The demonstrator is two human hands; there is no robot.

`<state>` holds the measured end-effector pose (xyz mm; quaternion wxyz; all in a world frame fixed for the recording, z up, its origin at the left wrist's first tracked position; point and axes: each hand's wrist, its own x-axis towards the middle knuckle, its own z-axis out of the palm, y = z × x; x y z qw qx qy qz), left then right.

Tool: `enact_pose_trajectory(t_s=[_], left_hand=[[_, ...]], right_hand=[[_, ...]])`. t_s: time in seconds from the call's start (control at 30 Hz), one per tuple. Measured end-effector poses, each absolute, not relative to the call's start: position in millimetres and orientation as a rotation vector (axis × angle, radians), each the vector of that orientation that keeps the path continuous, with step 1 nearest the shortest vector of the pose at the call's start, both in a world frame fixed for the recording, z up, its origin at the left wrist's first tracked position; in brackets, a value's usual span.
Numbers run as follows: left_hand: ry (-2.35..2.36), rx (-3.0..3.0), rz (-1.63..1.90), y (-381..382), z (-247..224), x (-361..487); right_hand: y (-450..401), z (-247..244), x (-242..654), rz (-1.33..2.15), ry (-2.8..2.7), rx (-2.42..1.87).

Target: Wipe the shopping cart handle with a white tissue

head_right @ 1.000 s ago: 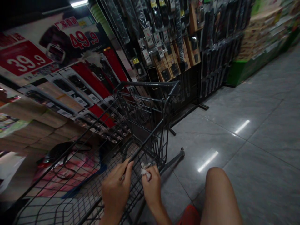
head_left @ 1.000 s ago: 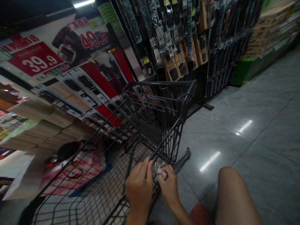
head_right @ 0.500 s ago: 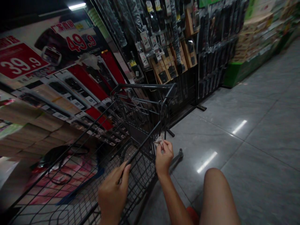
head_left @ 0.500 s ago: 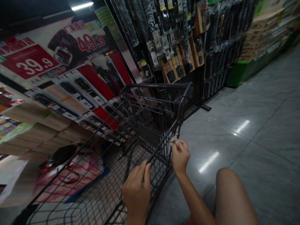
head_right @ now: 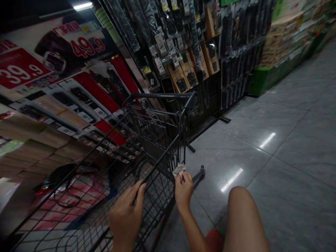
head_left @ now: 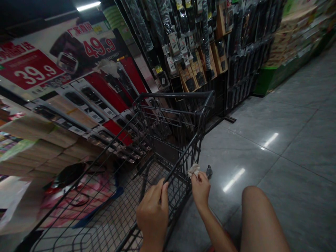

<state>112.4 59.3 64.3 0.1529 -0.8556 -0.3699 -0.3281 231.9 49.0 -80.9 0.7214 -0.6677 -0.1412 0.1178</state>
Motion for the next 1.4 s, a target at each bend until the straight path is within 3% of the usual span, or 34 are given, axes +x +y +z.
enact_pose_trajectory(t_s=[0.3,0.63,1.4], left_hand=[[-1.085,-2.445,-0.958,60,61,112],[-1.213,-2.461,-0.951,60,63,121],[-1.63,-2.383,-0.728,120,63,122]], right_hand=[[56,-43,248,0.218,-0.283,-1.373],[57,-79,239,0.304,-0.366,-1.36],[117,-68,216,0.433,-0.707,-1.419]])
